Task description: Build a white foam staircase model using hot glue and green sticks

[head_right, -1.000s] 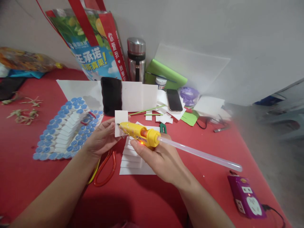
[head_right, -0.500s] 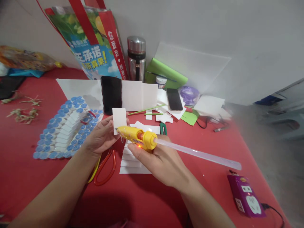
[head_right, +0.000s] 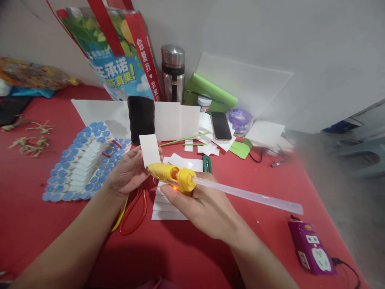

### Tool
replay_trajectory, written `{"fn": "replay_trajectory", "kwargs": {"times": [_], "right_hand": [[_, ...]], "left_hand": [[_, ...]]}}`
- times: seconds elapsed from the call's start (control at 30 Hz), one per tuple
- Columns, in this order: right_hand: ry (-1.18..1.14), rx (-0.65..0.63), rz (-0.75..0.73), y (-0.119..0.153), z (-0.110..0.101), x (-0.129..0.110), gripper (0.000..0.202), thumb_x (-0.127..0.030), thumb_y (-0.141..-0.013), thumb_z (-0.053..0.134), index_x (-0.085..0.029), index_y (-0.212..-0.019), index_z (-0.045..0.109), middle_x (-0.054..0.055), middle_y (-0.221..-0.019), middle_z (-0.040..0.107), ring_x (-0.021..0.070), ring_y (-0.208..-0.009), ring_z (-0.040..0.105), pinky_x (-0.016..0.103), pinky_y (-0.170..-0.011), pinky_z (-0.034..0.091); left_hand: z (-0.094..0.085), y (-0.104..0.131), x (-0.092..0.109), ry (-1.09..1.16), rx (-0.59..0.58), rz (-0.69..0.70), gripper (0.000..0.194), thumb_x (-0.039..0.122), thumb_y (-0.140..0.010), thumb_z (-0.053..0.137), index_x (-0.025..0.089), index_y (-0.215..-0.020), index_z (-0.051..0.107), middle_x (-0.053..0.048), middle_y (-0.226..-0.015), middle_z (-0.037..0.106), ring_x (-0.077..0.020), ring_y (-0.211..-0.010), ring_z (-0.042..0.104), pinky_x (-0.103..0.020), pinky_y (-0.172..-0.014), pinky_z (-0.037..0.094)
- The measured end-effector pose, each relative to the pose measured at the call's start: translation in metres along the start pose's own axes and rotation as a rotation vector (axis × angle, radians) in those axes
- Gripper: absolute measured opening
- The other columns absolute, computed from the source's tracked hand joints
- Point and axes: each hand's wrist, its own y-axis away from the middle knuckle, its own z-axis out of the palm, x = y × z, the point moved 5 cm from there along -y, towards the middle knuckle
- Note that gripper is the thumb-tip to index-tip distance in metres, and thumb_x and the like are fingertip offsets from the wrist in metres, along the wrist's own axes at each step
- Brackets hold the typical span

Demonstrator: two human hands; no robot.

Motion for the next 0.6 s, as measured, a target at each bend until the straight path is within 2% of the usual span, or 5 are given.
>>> {"fn": "replay_trajectory", "kwargs": {"times": [0.13, 0.23, 0.37, 0.47, 0.6], "right_hand": [[-0.009, 0.009, -0.012, 0.002, -0.002, -0.003, 0.037, -0.046, -0.103, 0.061, -0.02, -0.077, 0.066, -0.003, -0.065, 0.054, 0.0108, -0.056, 0.046, 0.026, -0.051, 0.038], [-0.088, 0.061, -0.013, 0.005, -0.009, -0.004, 0.036, -0.046, -0.101, 0.065, -0.021, -0.075, 0.067, -0.001, -0.063, 0.058, 0.0131, -0.057, 0.054, 0.026, -0.051, 0.043], [-0.271, 0.124, 0.024, 0.006, -0.015, -0.001, 0.03, -0.048, -0.097, 0.069, -0.02, -0.092, 0.077, 0.005, -0.077, 0.073, 0.0183, -0.067, 0.067, 0.029, -0.056, 0.053], [-0.31, 0.181, 0.031, 0.004, -0.018, 0.002, 0.028, -0.048, -0.096, 0.071, -0.021, -0.095, 0.079, 0.005, -0.082, 0.075, 0.0172, -0.068, 0.068, 0.027, -0.057, 0.054], [-0.244, 0.221, 0.022, 0.003, -0.017, 0.006, 0.029, -0.046, -0.096, 0.071, -0.02, -0.084, 0.075, 0.004, -0.077, 0.072, 0.0171, -0.068, 0.065, 0.029, -0.059, 0.052]], "left_hand": [[-0.002, -0.001, 0.002, 0.027, 0.027, 0.01, 0.035, 0.027, -0.081, 0.089, 0.014, -0.113, 0.08, -0.009, -0.102, 0.083, -0.0189, -0.088, 0.077, -0.026, -0.082, 0.061], [-0.002, -0.001, 0.003, 0.07, 0.011, -0.013, 0.036, 0.025, -0.08, 0.089, 0.013, -0.113, 0.08, -0.008, -0.103, 0.083, -0.0187, -0.089, 0.077, -0.025, -0.08, 0.062], [-0.001, 0.001, 0.001, 0.109, -0.037, -0.052, 0.038, 0.026, -0.081, 0.089, 0.012, -0.115, 0.08, -0.009, -0.104, 0.083, -0.0191, -0.089, 0.079, -0.025, -0.082, 0.065], [0.001, 0.003, -0.001, 0.091, -0.092, -0.081, 0.035, 0.028, -0.083, 0.088, 0.012, -0.112, 0.081, -0.01, -0.102, 0.084, -0.0198, -0.088, 0.08, -0.027, -0.084, 0.065], [0.005, 0.005, -0.003, 0.048, -0.131, -0.097, 0.027, 0.027, -0.082, 0.089, 0.014, -0.104, 0.084, -0.008, -0.097, 0.084, -0.018, -0.085, 0.08, -0.024, -0.083, 0.064]]}}
